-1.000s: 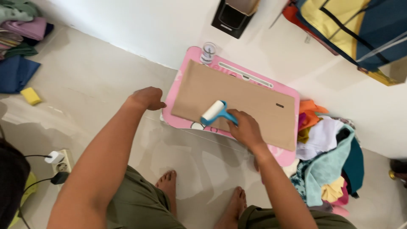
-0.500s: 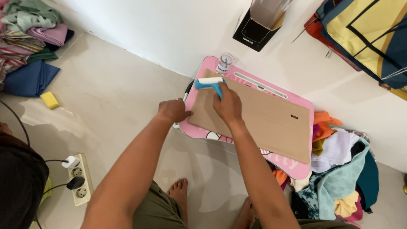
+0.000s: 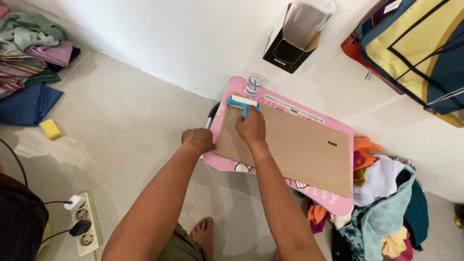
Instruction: Folding a beige garment and cleaning it with a lint roller on a small table
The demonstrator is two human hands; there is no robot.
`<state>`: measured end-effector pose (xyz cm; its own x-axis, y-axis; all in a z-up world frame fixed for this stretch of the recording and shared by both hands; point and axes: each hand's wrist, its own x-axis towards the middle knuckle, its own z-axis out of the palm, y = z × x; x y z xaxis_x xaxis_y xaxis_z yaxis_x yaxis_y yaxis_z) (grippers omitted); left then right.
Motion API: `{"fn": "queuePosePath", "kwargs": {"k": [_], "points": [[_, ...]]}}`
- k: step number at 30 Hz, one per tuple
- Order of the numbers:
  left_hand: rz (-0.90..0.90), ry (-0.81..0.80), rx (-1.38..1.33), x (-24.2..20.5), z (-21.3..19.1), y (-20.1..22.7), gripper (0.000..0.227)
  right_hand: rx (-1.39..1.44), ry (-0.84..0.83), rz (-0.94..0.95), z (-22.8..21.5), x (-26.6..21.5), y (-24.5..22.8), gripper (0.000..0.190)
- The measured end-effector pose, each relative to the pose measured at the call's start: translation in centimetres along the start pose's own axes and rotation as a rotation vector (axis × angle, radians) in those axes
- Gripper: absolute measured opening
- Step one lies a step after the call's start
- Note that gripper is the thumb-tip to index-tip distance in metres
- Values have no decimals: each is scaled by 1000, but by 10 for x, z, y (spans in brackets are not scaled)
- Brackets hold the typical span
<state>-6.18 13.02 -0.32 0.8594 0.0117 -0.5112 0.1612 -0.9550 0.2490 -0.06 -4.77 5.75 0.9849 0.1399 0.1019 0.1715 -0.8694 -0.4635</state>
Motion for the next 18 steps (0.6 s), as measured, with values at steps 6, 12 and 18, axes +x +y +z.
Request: {"fn": "queuePosePath", "kwargs": {"k": [6,12,18], "points": [[12,3,-12,-10,-7,-2,57,65,18,36,2,17,-10,45],[42,93,-59,6,-1,-4,57,93,83,-74,-52,-2,20,38],[410,335,218,-50,-35,47,61,55,-175,-287,-122,3,60,34]]}}
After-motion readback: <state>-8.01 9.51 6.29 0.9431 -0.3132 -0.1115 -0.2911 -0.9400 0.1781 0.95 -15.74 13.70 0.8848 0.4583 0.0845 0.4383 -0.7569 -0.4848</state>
